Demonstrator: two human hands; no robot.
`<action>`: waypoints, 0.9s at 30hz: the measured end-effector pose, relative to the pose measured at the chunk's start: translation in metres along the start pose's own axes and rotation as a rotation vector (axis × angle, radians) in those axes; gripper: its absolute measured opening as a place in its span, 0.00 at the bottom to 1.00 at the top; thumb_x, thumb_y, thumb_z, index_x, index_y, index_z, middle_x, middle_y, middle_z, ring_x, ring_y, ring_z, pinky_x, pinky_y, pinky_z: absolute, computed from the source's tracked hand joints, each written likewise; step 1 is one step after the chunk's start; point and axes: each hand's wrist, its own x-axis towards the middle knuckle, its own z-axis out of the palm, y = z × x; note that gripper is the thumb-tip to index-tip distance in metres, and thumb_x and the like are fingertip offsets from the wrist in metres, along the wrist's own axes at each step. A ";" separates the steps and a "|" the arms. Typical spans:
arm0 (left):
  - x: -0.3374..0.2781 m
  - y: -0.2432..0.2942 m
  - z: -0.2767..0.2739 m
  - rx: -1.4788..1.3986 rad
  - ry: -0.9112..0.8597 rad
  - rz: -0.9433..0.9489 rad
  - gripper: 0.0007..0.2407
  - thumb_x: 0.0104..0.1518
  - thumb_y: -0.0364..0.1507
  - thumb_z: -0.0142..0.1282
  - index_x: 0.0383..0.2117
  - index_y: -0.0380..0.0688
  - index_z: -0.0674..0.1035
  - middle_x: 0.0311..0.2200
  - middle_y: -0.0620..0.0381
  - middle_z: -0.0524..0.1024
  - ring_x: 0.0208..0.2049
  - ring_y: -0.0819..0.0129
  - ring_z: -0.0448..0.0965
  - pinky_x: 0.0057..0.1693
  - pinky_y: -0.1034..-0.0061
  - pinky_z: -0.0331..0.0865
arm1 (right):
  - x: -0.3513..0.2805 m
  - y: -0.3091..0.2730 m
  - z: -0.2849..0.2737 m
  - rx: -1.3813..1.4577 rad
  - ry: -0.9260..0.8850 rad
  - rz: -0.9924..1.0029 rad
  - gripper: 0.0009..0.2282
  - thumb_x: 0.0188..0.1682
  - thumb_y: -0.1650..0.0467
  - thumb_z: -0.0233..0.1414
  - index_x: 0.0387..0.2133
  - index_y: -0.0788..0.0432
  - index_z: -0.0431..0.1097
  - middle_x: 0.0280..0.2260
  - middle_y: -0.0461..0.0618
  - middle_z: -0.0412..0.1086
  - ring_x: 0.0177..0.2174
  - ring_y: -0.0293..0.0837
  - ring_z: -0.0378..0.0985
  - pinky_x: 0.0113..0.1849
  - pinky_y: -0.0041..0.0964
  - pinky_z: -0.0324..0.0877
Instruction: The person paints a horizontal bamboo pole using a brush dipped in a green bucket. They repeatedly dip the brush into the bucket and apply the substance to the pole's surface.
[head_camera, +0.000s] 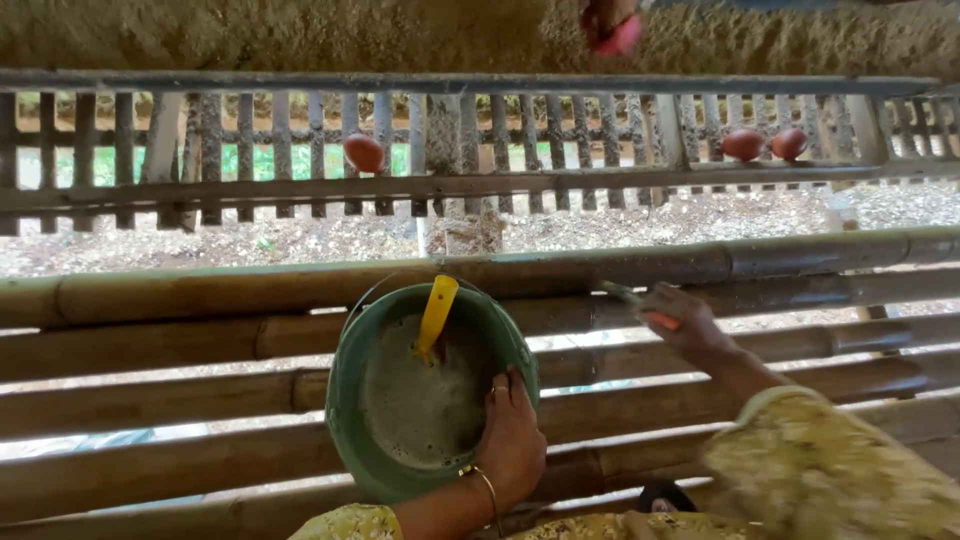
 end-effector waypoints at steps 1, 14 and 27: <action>-0.004 -0.005 -0.010 0.009 -0.001 -0.005 0.19 0.62 0.37 0.35 0.46 0.35 0.76 0.59 0.20 0.49 0.56 0.27 0.49 0.57 0.47 0.51 | 0.005 -0.015 -0.013 0.004 0.008 -0.005 0.05 0.41 0.76 0.54 0.30 0.58 0.74 0.28 0.47 0.68 0.27 0.41 0.70 0.30 0.33 0.66; -0.016 0.000 -0.007 -0.773 0.684 -0.700 0.13 0.45 0.37 0.48 0.32 0.44 0.70 0.30 0.47 0.68 0.35 0.49 0.66 0.41 0.53 0.59 | 0.103 -0.199 0.056 0.283 -0.200 -0.140 0.02 0.42 0.72 0.52 0.21 0.55 0.70 0.25 0.44 0.67 0.23 0.38 0.68 0.27 0.35 0.65; 0.030 0.009 -0.031 -0.603 0.600 -1.143 0.22 0.57 0.49 0.37 0.38 0.42 0.70 0.38 0.45 0.68 0.40 0.45 0.67 0.45 0.51 0.61 | 0.069 -0.127 -0.069 0.828 0.081 0.124 0.06 0.43 0.78 0.52 0.32 0.69 0.71 0.29 0.61 0.74 0.23 0.48 0.83 0.26 0.31 0.83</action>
